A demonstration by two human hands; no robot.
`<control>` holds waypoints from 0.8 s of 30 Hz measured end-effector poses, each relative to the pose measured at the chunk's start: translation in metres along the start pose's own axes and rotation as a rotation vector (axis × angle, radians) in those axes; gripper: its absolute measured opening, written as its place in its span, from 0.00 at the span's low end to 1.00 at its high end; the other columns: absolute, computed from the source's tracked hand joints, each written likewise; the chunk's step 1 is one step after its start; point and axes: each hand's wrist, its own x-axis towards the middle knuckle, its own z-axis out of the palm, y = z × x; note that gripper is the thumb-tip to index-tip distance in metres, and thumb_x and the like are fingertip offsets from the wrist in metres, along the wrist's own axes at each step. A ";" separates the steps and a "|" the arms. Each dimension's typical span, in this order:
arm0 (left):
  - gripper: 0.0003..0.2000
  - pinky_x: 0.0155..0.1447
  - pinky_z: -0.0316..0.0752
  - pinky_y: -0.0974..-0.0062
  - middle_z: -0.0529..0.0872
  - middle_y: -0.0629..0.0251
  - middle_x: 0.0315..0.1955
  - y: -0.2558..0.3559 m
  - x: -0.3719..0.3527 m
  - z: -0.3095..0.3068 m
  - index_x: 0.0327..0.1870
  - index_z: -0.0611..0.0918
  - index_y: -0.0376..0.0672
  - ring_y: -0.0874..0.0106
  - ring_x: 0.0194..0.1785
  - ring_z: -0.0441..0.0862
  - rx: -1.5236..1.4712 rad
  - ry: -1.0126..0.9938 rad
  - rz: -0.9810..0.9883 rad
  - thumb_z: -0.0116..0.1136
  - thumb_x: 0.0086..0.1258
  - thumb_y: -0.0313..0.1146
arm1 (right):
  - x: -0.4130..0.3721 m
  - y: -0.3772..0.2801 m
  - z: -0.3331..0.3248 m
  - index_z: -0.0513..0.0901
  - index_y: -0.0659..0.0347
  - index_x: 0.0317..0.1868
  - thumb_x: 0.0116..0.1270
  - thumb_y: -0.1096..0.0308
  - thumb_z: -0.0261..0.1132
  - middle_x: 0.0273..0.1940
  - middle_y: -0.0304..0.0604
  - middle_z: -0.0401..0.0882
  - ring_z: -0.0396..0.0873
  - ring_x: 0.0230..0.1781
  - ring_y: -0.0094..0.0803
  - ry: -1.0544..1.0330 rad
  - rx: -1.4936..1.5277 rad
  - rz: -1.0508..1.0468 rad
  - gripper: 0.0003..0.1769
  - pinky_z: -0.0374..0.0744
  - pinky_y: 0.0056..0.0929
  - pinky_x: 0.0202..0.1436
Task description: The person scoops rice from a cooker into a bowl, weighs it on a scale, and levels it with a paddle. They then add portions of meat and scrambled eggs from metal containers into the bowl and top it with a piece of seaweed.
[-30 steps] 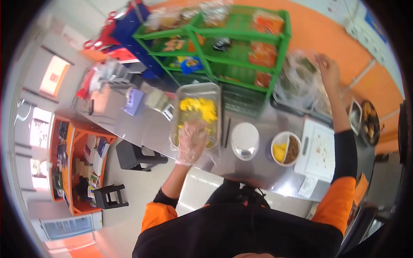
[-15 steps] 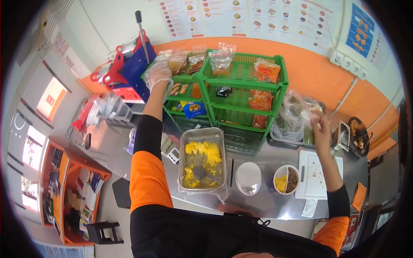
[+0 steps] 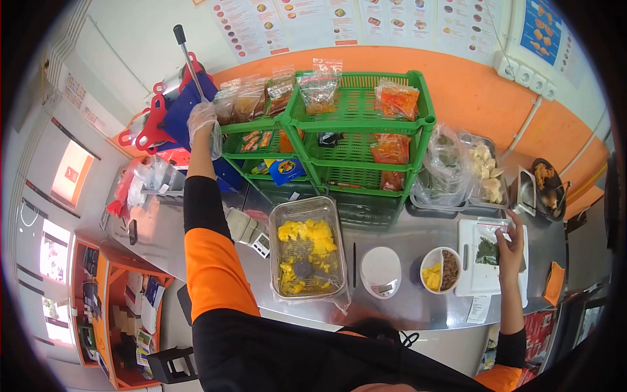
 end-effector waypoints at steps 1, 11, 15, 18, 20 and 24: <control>0.18 0.54 0.72 0.60 0.83 0.50 0.41 0.007 -0.005 -0.009 0.39 0.84 0.42 0.54 0.48 0.81 0.048 -0.012 0.006 0.46 0.59 0.42 | 0.002 0.005 -0.001 0.71 0.61 0.58 0.61 0.83 0.57 0.36 0.32 0.74 0.69 0.30 0.13 -0.038 -0.001 0.011 0.24 0.68 0.10 0.33; 0.14 0.48 0.76 0.60 0.84 0.51 0.35 0.011 -0.031 -0.035 0.35 0.83 0.41 0.54 0.42 0.82 0.194 0.320 0.095 0.46 0.67 0.38 | 0.002 0.008 0.013 0.76 0.62 0.41 0.66 0.74 0.59 0.34 0.37 0.81 0.78 0.36 0.21 -0.235 0.016 0.072 0.05 0.74 0.18 0.38; 0.14 0.49 0.75 0.59 0.83 0.46 0.36 0.024 -0.042 -0.049 0.38 0.81 0.39 0.52 0.44 0.81 -0.001 0.498 -0.085 0.45 0.68 0.40 | -0.002 0.011 0.005 0.74 0.60 0.48 0.68 0.71 0.56 0.36 0.40 0.81 0.81 0.35 0.24 -0.223 0.095 0.161 0.10 0.76 0.18 0.33; 0.14 0.49 0.74 0.59 0.83 0.48 0.39 0.057 -0.083 -0.053 0.39 0.79 0.39 0.53 0.43 0.81 -0.409 0.659 -0.151 0.47 0.68 0.41 | -0.008 0.003 0.006 0.71 0.56 0.56 0.68 0.70 0.56 0.39 0.43 0.82 0.82 0.33 0.26 -0.139 0.049 0.229 0.16 0.77 0.18 0.29; 0.13 0.49 0.74 0.61 0.82 0.49 0.40 0.090 -0.127 -0.050 0.39 0.79 0.39 0.53 0.44 0.81 -0.396 0.635 -0.001 0.47 0.68 0.40 | -0.011 -0.001 0.012 0.69 0.54 0.60 0.69 0.67 0.54 0.44 0.46 0.82 0.83 0.35 0.28 -0.146 0.099 0.248 0.19 0.79 0.19 0.30; 0.11 0.44 0.72 0.71 0.81 0.57 0.35 0.134 -0.264 0.024 0.41 0.78 0.35 0.67 0.39 0.78 -0.752 0.329 0.345 0.52 0.68 0.35 | -0.018 -0.004 0.039 0.78 0.65 0.52 0.70 0.72 0.47 0.51 0.44 0.78 0.82 0.44 0.33 -0.239 0.124 0.173 0.16 0.80 0.23 0.40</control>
